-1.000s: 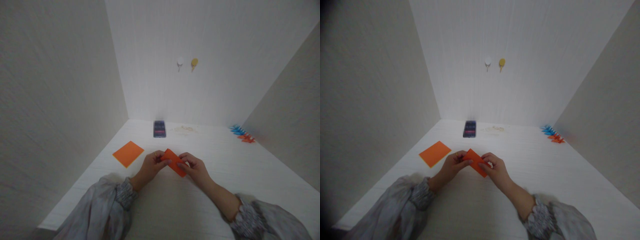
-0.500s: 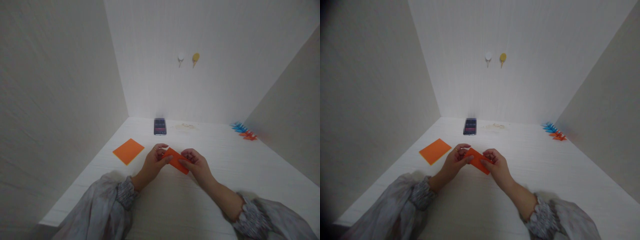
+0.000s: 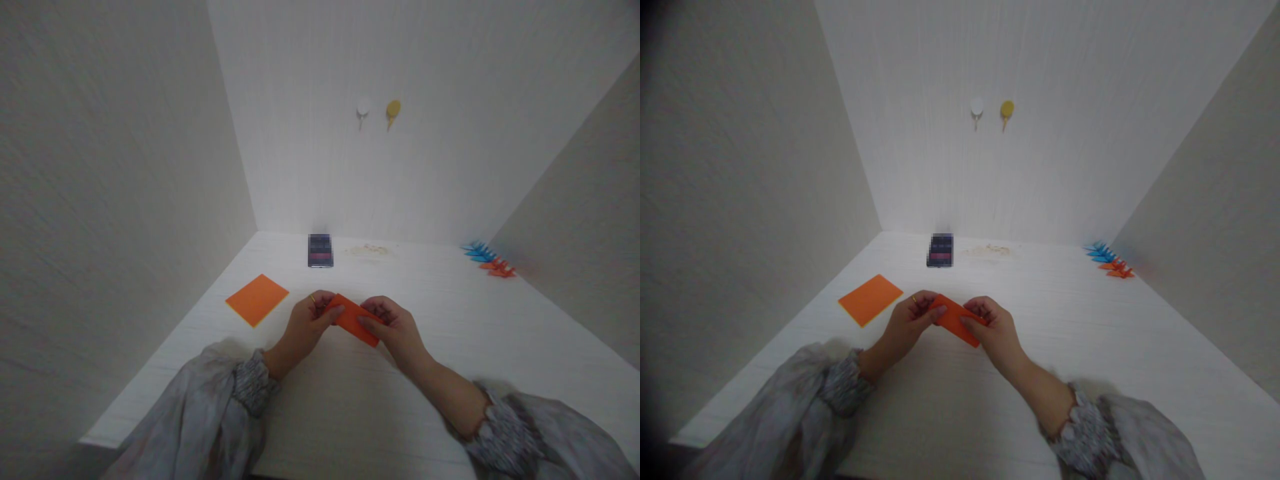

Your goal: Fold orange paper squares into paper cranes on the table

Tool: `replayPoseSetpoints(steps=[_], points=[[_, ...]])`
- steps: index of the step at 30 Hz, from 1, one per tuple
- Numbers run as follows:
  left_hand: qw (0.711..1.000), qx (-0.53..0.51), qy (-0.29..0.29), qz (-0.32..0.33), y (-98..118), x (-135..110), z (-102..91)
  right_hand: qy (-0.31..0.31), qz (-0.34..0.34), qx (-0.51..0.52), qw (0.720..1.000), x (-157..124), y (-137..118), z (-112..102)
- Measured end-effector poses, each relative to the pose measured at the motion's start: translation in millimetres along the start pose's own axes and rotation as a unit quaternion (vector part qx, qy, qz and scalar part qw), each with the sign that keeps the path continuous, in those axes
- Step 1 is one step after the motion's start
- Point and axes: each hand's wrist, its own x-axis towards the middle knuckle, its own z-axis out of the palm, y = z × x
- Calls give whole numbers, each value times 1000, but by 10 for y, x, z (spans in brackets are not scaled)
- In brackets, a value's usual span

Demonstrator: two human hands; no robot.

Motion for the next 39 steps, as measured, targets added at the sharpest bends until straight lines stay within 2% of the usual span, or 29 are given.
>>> replayPoseSetpoints(steps=[30, 39], points=[[1000, 23, 12, -4, -8, 11, -4, -5, 4, -7, 1000, 10, 20, 4], [999, 6, 17, -37, -4, 20, 5, 2, 44, 28, 999, 13, 27, 18]])
